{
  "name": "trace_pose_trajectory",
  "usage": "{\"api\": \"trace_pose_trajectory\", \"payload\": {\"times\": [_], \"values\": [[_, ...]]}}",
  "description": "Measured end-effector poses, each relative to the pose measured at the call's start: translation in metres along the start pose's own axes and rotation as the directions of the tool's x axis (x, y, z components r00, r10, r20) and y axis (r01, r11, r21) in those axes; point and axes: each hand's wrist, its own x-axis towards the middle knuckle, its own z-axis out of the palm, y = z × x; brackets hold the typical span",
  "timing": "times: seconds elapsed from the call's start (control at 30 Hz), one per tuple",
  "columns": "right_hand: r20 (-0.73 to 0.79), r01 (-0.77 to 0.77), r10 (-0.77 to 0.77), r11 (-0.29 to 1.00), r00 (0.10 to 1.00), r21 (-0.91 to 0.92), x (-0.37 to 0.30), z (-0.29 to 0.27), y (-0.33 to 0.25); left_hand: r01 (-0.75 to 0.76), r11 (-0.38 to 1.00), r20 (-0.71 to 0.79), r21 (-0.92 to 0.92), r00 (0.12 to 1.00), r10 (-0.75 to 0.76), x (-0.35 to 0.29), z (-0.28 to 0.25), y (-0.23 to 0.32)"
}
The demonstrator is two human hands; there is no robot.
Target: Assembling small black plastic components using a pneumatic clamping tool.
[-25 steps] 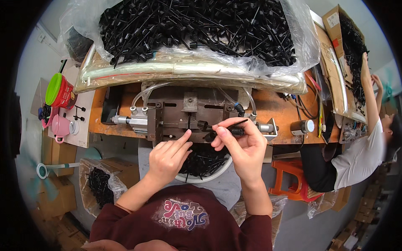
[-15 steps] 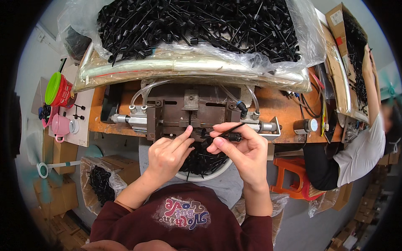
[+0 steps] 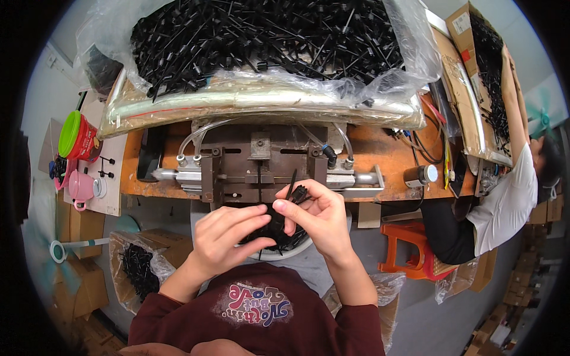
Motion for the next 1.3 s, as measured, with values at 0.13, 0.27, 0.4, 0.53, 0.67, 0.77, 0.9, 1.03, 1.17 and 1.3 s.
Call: {"api": "trace_pose_trajectory", "payload": {"times": [0.13, 0.27, 0.4, 0.53, 0.67, 0.77, 0.9, 1.03, 1.17, 1.3], "values": [[0.024, -0.044, 0.044, 0.999, 0.999, -0.011, -0.003, 0.007, 0.007, 0.009, 1.000, 0.050, -0.028, 0.999, -0.007, -0.004, 0.003, 0.004], [-0.027, -0.006, 0.005, 0.999, 1.000, -0.051, -0.004, 0.007, 0.008, 0.058, 0.996, 0.065, -0.062, 0.996, -0.054, -0.011, 0.002, 0.002], [-0.153, 0.139, -0.181, 0.958, 0.972, -0.249, -0.013, 0.003, 0.002, 0.087, 0.984, 0.088, 0.154, 0.991, -0.101, -0.019, 0.006, -0.010], [-0.145, 0.201, -0.232, 0.959, 0.962, -0.200, -0.021, 0.006, -0.002, 0.072, 0.951, 0.155, 0.302, 0.980, -0.123, -0.028, 0.021, -0.022], [-0.128, 0.232, -0.253, 0.959, 0.959, -0.161, -0.024, 0.005, -0.001, 0.072, 0.944, 0.162, 0.322, 0.978, -0.130, -0.021, 0.024, -0.025], [-0.079, 0.234, -0.242, 0.967, 0.967, -0.106, -0.026, -0.003, -0.001, 0.060, 0.947, 0.176, 0.316, 0.977, -0.120, -0.016, 0.021, -0.028], [-0.089, 0.235, -0.233, 0.972, 0.968, 0.020, -0.022, -0.007, 0.000, 0.081, 0.946, 0.167, 0.314, 0.976, -0.139, -0.017, 0.021, -0.028], [-0.099, 0.207, -0.193, 0.966, 0.976, 0.154, -0.018, -0.009, 0.005, 0.103, 0.951, 0.181, 0.293, 0.970, -0.161, -0.019, 0.019, -0.028], [-0.054, 0.118, -0.107, 0.957, 0.993, 0.267, -0.018, -0.008, 0.007, 0.366, 0.925, 0.117, -0.100, 0.928, -0.354, -0.007, 0.010, -0.010], [0.043, -0.001, -0.014, 0.949, 0.999, 0.317, -0.017, -0.006, 0.012, 0.336, 0.847, 0.182, -0.412, 0.941, -0.285, -0.005, -0.010, -0.001]]}}
